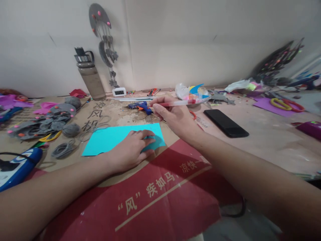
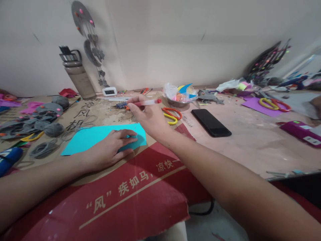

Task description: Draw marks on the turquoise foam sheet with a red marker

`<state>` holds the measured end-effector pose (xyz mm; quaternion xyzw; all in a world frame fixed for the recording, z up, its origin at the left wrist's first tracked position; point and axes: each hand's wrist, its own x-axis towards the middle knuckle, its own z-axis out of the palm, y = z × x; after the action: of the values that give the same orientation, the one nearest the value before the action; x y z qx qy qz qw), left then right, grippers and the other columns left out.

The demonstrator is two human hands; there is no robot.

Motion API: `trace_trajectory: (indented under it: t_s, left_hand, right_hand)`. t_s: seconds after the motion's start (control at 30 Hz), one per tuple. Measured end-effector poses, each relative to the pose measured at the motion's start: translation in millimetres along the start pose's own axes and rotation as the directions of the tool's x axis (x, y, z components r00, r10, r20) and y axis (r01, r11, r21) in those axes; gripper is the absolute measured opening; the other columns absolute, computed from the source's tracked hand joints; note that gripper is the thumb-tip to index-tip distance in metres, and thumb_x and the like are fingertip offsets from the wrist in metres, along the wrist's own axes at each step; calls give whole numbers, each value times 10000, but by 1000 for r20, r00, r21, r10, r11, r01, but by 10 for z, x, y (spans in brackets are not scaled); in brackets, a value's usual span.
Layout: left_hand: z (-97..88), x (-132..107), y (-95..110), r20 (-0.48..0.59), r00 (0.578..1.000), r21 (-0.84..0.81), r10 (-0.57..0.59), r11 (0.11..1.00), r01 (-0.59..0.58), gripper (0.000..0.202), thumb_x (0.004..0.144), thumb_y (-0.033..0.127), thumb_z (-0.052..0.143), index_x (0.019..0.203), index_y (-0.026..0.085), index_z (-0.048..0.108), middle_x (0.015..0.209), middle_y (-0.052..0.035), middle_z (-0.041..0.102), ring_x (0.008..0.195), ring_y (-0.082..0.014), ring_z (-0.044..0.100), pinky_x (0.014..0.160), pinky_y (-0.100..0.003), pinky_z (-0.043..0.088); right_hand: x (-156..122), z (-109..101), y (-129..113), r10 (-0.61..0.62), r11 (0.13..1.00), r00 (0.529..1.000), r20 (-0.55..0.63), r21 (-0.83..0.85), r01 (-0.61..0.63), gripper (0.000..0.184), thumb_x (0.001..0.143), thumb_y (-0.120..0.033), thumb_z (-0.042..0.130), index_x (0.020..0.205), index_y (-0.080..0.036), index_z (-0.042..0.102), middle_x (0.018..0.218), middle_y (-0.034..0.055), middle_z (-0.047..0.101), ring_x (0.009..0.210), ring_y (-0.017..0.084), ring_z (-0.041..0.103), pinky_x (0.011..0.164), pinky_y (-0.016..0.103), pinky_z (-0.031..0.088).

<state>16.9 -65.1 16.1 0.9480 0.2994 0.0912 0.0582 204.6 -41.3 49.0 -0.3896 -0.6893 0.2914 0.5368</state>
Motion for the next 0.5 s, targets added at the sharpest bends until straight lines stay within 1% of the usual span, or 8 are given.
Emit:
trace_trajectory:
  t_s: [0.1,0.17,0.23,0.3,0.4,0.5]
  left_hand:
    - [-1,2,-3,-16,1000,-17,18,1000,-18,346,944,361,459,1218,199,595,1274,-103,565,1161,-257,517,991,-432,390]
    - [-1,1,-7,-15,999,-20,39,999,-39,335,953,351,446,1201,187,602,1239,-97,594,1150,-248,530,996,-435,390]
    - [0,0,-11,-15,999,-13,51,999,-51,329,958,346,438,1196,186,599,1240,-89,599,1158,-242,528,1002,-434,388]
    - [2,-2,-14,-15,999,-10,47,999,-47,331,958,346,440,1210,187,584,1255,-82,591,1172,-236,518,1010,-427,386]
    - [4,-3,-12,-7,1000,-24,29,999,-29,347,951,356,452,1233,183,558,1261,-86,582,1168,-237,512,1001,-427,398]
    - [3,6,-3,-5,1000,-28,9,1000,-9,393,940,383,471,1271,179,524,1263,-101,572,1171,-256,503,985,-446,411]
  right_hand:
    - [-41,-24,34,28,999,1000,4,28,-28,284,929,-393,457,869,-171,623,688,-8,543,614,99,499,601,251,409]
    - [-86,-49,107,52,998,998,-30,27,-51,330,931,-425,443,847,-162,624,656,-14,531,586,94,490,578,245,396]
    - [-126,-83,192,68,998,996,-62,-7,-69,330,925,-431,455,816,-162,613,633,-20,525,566,91,484,562,242,384]
    - [-148,-118,258,60,997,997,-56,-43,-62,306,923,-419,463,787,-171,579,623,-28,518,561,88,490,562,240,382]
    - [-152,-155,303,46,993,999,-11,-107,-47,265,924,-390,467,779,-181,542,628,-29,527,571,93,507,576,243,389]
    - [-146,-164,328,51,988,998,41,-148,-44,226,915,-367,482,805,-182,549,663,-13,556,600,107,523,579,250,394]
